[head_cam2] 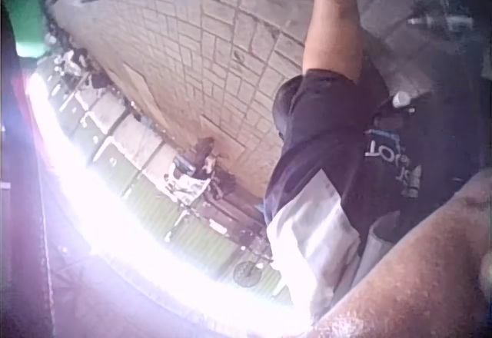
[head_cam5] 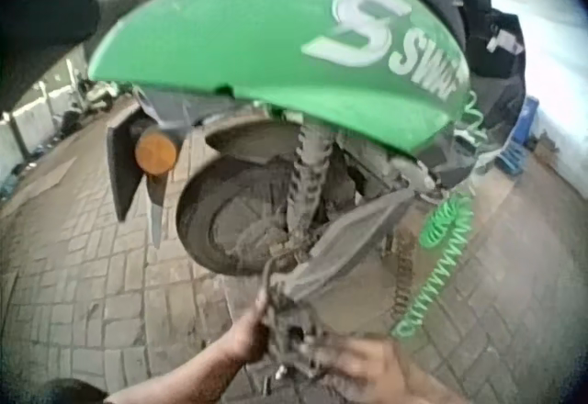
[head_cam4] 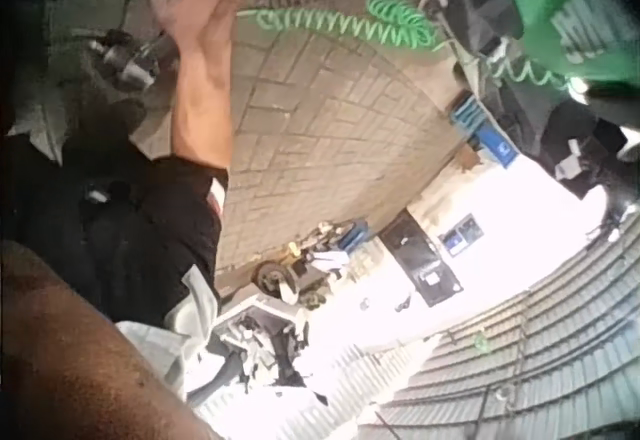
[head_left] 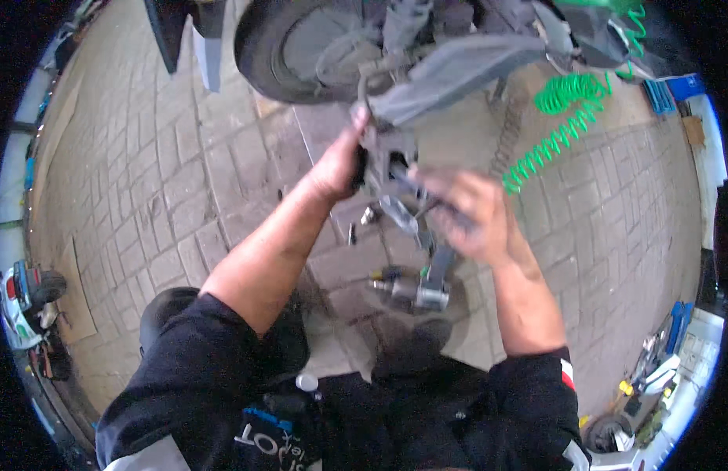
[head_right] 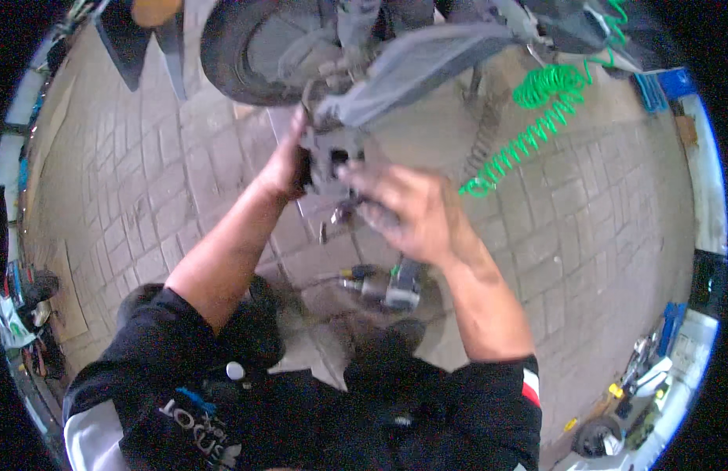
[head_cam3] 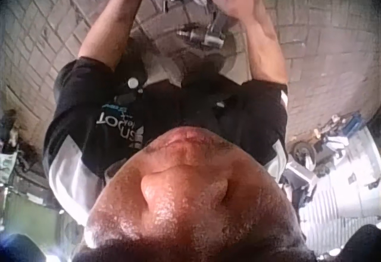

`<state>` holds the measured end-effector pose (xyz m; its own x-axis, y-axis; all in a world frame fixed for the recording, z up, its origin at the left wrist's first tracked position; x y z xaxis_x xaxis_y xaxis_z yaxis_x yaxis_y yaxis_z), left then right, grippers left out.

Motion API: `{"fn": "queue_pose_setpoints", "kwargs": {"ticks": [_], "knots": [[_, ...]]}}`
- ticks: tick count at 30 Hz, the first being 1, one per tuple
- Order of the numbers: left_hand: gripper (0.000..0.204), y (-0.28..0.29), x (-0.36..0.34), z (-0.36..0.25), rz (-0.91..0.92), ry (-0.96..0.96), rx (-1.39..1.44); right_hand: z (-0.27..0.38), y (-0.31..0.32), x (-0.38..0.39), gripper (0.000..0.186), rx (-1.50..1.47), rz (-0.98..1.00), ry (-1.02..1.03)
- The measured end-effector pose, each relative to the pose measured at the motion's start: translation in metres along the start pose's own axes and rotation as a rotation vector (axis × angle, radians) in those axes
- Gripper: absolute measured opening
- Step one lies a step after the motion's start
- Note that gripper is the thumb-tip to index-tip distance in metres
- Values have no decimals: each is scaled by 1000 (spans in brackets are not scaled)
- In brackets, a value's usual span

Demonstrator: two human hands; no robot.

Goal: The person removes the rear brake caliper from a green scooter using a pneumatic impact wrench and a screwdriver, cleans the caliper body by hand, and then wipes a component with a cloth.

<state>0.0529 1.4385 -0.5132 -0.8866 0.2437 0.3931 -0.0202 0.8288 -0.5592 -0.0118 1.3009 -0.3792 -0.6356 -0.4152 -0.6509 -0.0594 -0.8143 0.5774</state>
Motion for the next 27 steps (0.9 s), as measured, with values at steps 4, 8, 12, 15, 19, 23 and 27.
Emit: {"fn": "queue_pose_setpoints", "kwargs": {"ticks": [4, 8, 12, 15, 19, 23, 27], "knots": [[71, 5, -4, 3, 2, 35, 15, -7, -9, -8, 45, -41, 39, -54], [80, 12, -8, 22, -54, 37, -5, -17, -11, 5, 48, -74, 52, -83], [83, 28, -18, 35, -101, 16, -39, -22, 18, -2, 35, -198, -116, -35], [61, 50, -26, 49, -138, 40, -50, -45, 32, 7, 32, -289, -133, -287], [31, 50, -26, 61, -102, 228, 82, -109, -19, 74, 44, -80, 453, -994], [31, 43, -26, 65, 82, 150, -53, -146, -135, 213, 51, -177, 756, -994], [31, 24, -18, 65, 171, 203, -115, -147, -188, 249, 48, -56, 750, -1094]]}}
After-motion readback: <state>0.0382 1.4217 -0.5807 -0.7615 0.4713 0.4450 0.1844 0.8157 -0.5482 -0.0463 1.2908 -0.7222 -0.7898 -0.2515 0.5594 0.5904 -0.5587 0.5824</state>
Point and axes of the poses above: each hand's wrist, its own x-axis away from the middle knuckle, its own y-axis out of the back of the hand, z = x × y, the point moved 7 cm from there along -x, towards the middle knuckle, and after that the axes turned 15 degrees about -z, right-handed, at the moved point
